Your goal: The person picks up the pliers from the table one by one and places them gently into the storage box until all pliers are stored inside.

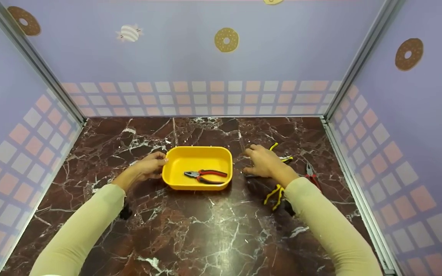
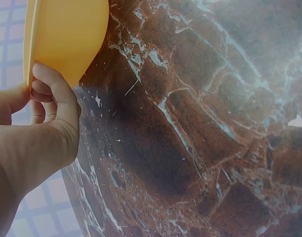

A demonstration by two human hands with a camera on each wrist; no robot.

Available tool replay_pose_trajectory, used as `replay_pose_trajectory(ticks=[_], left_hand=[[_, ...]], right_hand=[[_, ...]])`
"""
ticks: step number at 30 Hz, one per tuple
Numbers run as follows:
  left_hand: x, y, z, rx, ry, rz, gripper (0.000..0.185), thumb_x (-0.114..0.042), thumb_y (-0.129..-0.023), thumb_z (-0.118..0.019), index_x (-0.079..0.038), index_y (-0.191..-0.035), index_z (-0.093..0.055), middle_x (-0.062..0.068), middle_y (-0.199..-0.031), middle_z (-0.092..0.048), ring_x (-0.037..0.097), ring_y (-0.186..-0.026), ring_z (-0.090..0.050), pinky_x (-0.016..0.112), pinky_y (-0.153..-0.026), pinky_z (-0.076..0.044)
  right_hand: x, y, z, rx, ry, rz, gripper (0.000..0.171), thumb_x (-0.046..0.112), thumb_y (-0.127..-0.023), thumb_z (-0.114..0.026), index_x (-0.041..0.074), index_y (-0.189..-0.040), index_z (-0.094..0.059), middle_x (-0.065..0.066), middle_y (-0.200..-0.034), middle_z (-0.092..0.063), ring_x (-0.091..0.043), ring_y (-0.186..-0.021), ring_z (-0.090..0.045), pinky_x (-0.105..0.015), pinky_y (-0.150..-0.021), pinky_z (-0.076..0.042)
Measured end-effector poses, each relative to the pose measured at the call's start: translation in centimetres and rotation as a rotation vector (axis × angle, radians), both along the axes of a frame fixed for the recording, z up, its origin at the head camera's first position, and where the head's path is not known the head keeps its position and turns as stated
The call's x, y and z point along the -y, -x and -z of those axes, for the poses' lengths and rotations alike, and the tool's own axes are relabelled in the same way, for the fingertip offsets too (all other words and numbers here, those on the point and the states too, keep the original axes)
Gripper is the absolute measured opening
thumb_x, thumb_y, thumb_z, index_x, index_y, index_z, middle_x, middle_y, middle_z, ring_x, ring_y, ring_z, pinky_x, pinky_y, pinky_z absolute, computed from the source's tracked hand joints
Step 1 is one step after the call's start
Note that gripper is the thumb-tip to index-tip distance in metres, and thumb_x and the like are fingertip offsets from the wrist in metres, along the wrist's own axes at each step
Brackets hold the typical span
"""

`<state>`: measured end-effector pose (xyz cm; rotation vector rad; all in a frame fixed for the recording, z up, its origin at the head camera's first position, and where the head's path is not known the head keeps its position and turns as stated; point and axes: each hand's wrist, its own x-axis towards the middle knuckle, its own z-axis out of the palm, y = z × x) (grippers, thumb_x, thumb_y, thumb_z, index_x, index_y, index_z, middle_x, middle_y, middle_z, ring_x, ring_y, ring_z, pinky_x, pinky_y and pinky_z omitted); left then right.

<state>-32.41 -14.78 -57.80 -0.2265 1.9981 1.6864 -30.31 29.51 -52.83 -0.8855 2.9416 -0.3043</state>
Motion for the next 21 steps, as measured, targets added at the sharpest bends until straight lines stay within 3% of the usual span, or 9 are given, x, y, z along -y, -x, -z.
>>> replay_pose_trajectory(ticks=[5,11,21], left_hand=[[0.0,-0.2,-0.1,0.010,-0.011,-0.006,0.016,-0.020,-0.110,-0.057,-0.012,-0.122,-0.049,0.008,-0.103,-0.055,0.017,-0.084,-0.061,0.026,-0.064,-0.057],[0.0,-0.2,-0.1,0.010,0.002,0.000,0.016,-0.020,-0.111,-0.056,-0.012,-0.122,-0.049,0.010,-0.109,-0.057,0.018,-0.088,-0.062,0.028,-0.068,-0.057],[0.0,0.0,0.0,0.016,0.005,0.004,0.014,-0.021,-0.111,-0.055,-0.012,-0.120,-0.049,0.010,-0.108,-0.055,0.020,-0.089,-0.062,0.028,-0.067,-0.058]], right_hand=[[-1.1,-0.2,0.3,0.016,-0.029,0.018,0.060,0.039,-0.091,-0.084,0.005,-0.138,-0.065,-0.024,-0.136,-0.060,-0.042,-0.121,-0.062,-0.061,-0.101,-0.052],[-2.5,-0.6,0.9,0.005,-0.021,0.009,0.060,0.034,-0.092,-0.085,0.000,-0.138,-0.064,-0.024,-0.131,-0.061,-0.041,-0.114,-0.064,-0.061,-0.095,-0.054],[-4.3,-0.9,1.7,-0.024,-0.033,0.011,0.057,0.032,-0.088,-0.088,0.000,-0.130,-0.067,-0.027,-0.131,-0.061,-0.047,-0.121,-0.059,-0.065,-0.095,-0.053]])
